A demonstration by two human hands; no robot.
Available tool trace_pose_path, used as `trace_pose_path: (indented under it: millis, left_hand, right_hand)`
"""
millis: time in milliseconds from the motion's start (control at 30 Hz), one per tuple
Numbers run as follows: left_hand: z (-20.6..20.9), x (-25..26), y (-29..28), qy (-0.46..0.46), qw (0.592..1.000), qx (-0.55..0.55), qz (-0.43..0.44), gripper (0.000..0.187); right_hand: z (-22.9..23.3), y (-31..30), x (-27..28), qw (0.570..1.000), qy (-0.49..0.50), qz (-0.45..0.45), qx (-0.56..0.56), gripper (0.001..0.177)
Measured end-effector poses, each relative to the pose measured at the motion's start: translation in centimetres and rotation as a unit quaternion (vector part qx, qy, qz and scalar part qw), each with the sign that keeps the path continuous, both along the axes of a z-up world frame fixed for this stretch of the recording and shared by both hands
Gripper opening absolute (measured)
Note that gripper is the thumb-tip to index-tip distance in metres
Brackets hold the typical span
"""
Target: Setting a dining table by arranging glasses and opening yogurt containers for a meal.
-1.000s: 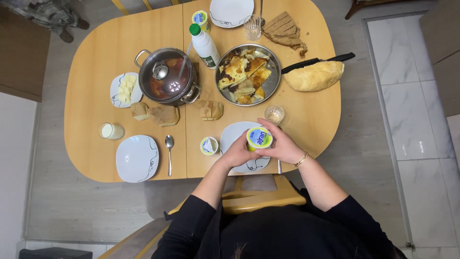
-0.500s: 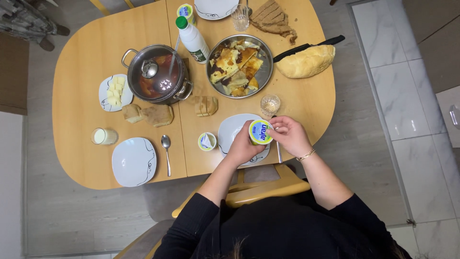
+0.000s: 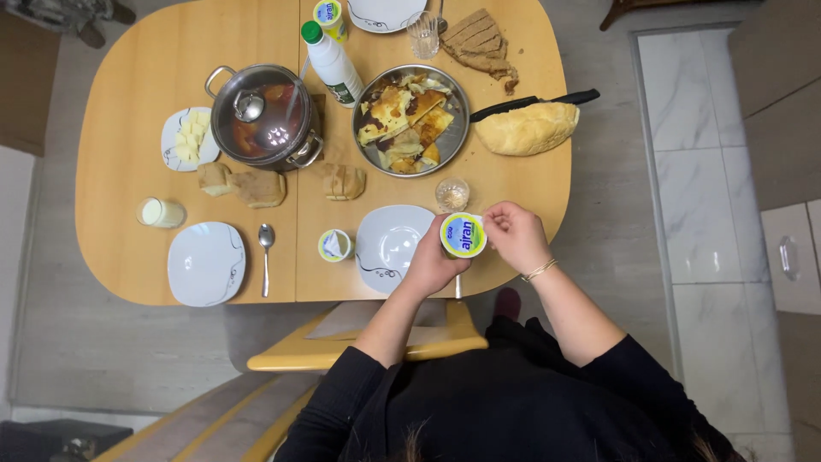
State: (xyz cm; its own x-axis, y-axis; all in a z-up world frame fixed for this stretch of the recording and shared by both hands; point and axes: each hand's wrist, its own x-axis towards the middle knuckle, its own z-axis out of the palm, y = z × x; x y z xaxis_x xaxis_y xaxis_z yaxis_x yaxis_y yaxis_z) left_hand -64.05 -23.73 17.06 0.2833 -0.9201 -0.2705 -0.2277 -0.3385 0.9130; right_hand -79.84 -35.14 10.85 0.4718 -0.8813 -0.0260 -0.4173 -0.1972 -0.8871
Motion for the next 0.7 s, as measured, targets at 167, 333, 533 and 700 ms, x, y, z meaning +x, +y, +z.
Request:
trace_pose_path:
  millis: [167, 333, 533, 700]
  left_hand:
    - [-2.7, -2.8, -1.5, 0.045, 0.999, -0.013, 0.024, 0.081]
    - [-4.3, -4.7, -2.3, 0.076, 0.994, -0.059, 0.047, 0.082]
    - [-5.6, -4.9, -2.6, 0.121, 0.986, -0.076, 0.081, 0.081]
    - [-6.7, -4.1, -2.6, 0.13, 0.982, -0.088, 0.101, 0.078]
  right_hand:
    - [0.6, -3.4, -2.8, 0.941, -0.137, 0.034, 0.307, 0.012]
    - [5.3, -6.0, -4.2, 0.969, 0.074, 0.236, -0.022, 0.03]
    - [9.6, -7.4, -2.7, 0.911, 0.214, 0.338, -0.1, 0.037]
    - [6.6, -7.9, -1.4, 0.89, 0.21, 0.366, -0.175, 0.03]
